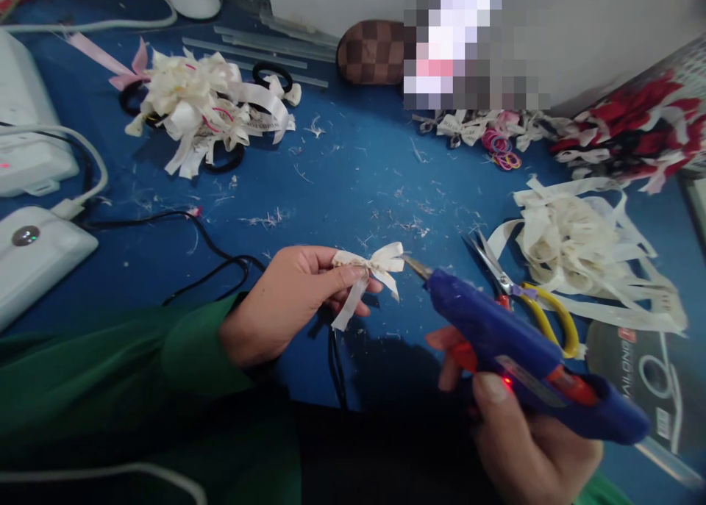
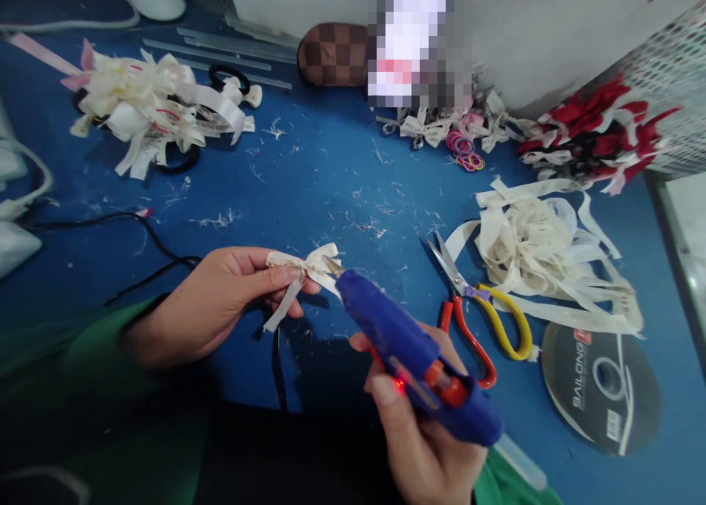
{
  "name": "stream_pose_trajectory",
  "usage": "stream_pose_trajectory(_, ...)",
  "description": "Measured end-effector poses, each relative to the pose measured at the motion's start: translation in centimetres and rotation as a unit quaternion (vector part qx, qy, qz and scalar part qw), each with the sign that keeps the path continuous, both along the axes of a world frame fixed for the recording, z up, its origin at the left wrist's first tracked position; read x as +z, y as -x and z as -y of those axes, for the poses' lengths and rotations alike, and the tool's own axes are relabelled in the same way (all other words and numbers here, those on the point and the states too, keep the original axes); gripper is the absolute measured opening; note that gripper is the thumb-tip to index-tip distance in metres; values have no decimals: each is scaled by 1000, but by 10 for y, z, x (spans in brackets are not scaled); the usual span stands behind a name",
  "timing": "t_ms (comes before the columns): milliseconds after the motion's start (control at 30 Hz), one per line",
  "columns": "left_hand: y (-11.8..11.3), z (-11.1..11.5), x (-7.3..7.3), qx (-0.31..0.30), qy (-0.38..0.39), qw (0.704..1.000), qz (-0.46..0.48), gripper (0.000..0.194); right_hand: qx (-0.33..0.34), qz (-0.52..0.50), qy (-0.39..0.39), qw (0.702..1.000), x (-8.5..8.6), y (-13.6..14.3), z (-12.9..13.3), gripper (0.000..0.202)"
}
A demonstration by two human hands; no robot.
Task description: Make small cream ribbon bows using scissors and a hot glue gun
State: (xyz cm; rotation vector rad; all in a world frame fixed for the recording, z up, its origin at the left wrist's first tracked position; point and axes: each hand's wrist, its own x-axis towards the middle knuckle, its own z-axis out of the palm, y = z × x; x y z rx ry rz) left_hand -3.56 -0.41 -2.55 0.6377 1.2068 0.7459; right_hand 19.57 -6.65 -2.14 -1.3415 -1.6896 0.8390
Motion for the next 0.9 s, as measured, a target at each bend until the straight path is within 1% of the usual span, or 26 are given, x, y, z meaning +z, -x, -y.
stream_pose_trajectory(100, 1, 0, 0, 4, 0, 1000, 4, 16, -72, -105, 51, 991, -2, 4, -6, 20)
stream_pose_trajectory(167, 1, 1, 0, 5, 1, 1000, 4, 17, -124, -138, 98, 978, -6, 6, -14, 24)
stream_pose_trajectory(233, 0, 2, 1, 9, 3, 1000, -1, 19, -153, -168, 163, 960, -10, 7, -25, 29)
stream_pose_trajectory(300, 0, 3, 1, 14, -1, 1000, -5, 21, -152, -218, 244, 933, -14, 7, -34, 35)
stream_pose_trajectory(367, 1, 3, 1, 15, -11, 1000, -9, 22, -141, -258, 319, 901, -16, 9, -40, 36)
stream_pose_trajectory(433, 1, 4, 3, 14, -23, 1000, -9, 22, -127, -287, 366, 876, -16, 11, -43, 39)
stream_pose_trajectory(500, 2, 6, 5, 15, -35, 999, -4, 21, -96, -315, 383, 863, -15, 13, -45, 43)
stream_pose_trajectory(533, 2, 6, 6, 15, -38, 999, -2, 21, -73, -321, 380, 864, -15, 14, -45, 44)
stream_pose_trajectory(567, 2, 7, 6, 17, -39, 999, -2, 21, -49, -314, 370, 873, -15, 14, -46, 43)
stream_pose_trajectory(600, 2, 8, 6, 20, -40, 999, -5, 21, -28, -290, 352, 890, -16, 14, -46, 41)
stream_pose_trajectory(633, 3, 8, 5, 24, -40, 999, -8, 22, -13, -246, 326, 913, -17, 14, -47, 39)
stream_pose_trajectory(700, 3, 8, 2, 39, -49, 998, -15, 23, -7, -92, 252, 963, -18, 11, -48, 34)
stream_pose_trajectory(733, 3, 8, 0, 39, -56, 997, -20, 23, -16, -1, 205, 979, -18, 8, -49, 32)
stream_pose_trajectory(767, 3, 7, -2, 41, -60, 997, -22, 24, -29, 80, 158, 984, -16, 4, -50, 32)
stream_pose_trajectory(800, 3, 7, -4, 40, -62, 997, -22, 25, -38, 142, 117, 982, -13, 0, -51, 32)
stream_pose_trajectory(833, 3, 7, -5, 39, -65, 997, -22, 25, -42, 186, 83, 978, -8, -6, -54, 33)
stream_pose_trajectory(900, 3, 7, -8, 31, -67, 997, -21, 27, -24, 231, 41, 972, 6, -21, -64, 30)
